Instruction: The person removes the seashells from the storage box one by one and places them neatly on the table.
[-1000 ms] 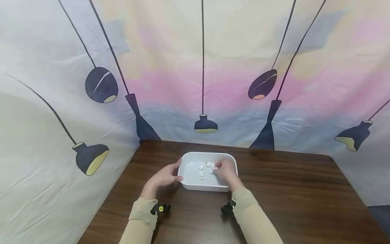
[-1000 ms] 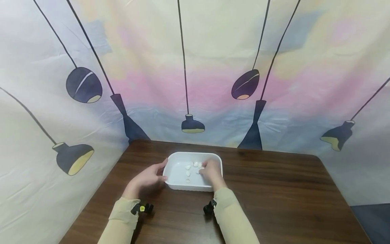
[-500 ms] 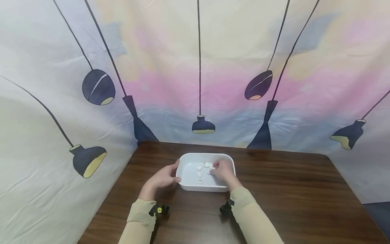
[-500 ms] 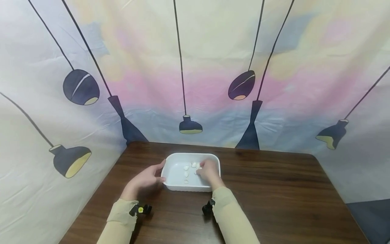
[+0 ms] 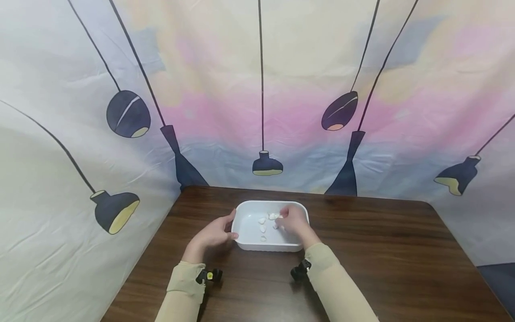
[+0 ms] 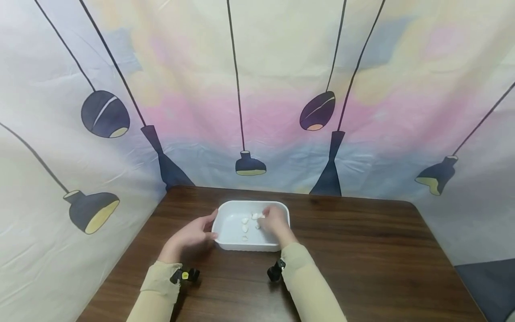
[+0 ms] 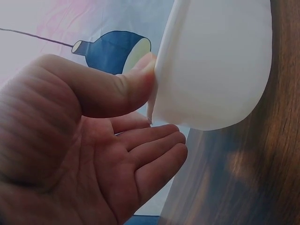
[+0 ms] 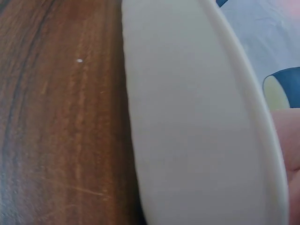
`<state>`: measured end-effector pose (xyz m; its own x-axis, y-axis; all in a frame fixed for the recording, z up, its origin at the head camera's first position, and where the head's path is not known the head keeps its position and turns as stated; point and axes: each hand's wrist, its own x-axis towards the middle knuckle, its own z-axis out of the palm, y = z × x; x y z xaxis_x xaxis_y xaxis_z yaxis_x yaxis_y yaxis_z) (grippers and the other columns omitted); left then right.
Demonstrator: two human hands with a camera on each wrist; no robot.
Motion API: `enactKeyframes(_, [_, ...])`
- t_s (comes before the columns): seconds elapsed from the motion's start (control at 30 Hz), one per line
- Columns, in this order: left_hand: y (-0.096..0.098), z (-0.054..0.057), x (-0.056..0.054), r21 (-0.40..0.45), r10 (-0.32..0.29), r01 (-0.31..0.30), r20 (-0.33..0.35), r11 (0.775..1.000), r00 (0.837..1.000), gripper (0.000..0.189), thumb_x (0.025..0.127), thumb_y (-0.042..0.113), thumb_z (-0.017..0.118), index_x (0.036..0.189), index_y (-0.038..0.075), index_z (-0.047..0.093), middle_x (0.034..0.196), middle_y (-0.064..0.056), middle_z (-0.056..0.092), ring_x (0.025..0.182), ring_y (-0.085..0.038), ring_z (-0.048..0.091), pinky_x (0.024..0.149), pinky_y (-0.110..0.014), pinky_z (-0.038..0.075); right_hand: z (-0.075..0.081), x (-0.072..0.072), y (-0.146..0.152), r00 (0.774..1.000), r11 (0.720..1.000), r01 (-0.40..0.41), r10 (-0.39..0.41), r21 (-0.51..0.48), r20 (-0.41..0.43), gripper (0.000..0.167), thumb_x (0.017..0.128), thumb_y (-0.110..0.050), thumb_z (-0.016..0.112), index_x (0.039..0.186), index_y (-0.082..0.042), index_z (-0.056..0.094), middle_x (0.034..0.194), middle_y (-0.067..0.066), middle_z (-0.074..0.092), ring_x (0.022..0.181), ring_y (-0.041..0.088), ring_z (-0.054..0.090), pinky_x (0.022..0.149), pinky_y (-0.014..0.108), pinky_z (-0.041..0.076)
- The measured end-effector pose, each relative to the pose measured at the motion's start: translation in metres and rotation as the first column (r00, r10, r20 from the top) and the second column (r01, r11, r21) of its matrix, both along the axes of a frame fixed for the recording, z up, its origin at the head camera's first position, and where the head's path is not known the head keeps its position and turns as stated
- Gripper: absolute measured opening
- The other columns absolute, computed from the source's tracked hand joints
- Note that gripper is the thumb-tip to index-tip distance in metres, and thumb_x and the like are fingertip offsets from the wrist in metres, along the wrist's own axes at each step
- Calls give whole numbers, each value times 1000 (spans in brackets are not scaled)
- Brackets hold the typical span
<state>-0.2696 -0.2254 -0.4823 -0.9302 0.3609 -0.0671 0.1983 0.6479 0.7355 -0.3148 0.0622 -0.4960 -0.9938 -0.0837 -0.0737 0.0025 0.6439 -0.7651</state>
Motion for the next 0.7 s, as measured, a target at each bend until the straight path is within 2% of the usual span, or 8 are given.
enactKeyframes(0.17, [0, 0, 1, 1, 8, -8, 4, 1000, 1000, 84, 96, 5, 77, 163, -11, 28, 164, -30, 39, 148, -43, 47, 121, -57, 38, 7, 2, 2, 999, 1000, 3, -3, 5, -33, 33, 93, -13, 82, 122, 2, 76, 104, 9, 73, 97, 23, 66, 93, 43, 57])
enactKeyframes(0.3, [1, 0, 1, -3, 10, -10, 5, 1000, 1000, 84, 96, 6, 77, 163, -11, 28, 164, -29, 39, 148, -43, 46, 121, -57, 38, 11, 3, 5, 998, 1000, 0, -1, -10, -66, 26, 92, -13, 83, 115, -3, 80, 104, 8, 74, 97, 24, 67, 91, 44, 57])
enactKeyframes(0.5, [0, -1, 1, -2, 13, -13, 6, 1000, 1000, 84, 96, 6, 76, 163, -10, 28, 165, -29, 39, 149, -43, 45, 121, -57, 37, 11, 7, 10, 996, 997, -11, 5, -74, -86, 25, 92, -16, 84, 115, -7, 81, 110, 7, 76, 105, 25, 70, 93, 46, 58])
enactKeyframes(0.7, [0, 0, 1, -14, 13, -12, 11, 1000, 1000, 84, 97, 8, 76, 164, -8, 28, 165, -27, 39, 150, -42, 45, 122, -57, 37, 10, 15, 19, 994, 986, -29, 11, -166, -107, 33, 93, -18, 85, 123, -5, 78, 109, 7, 75, 102, 24, 71, 91, 44, 60])
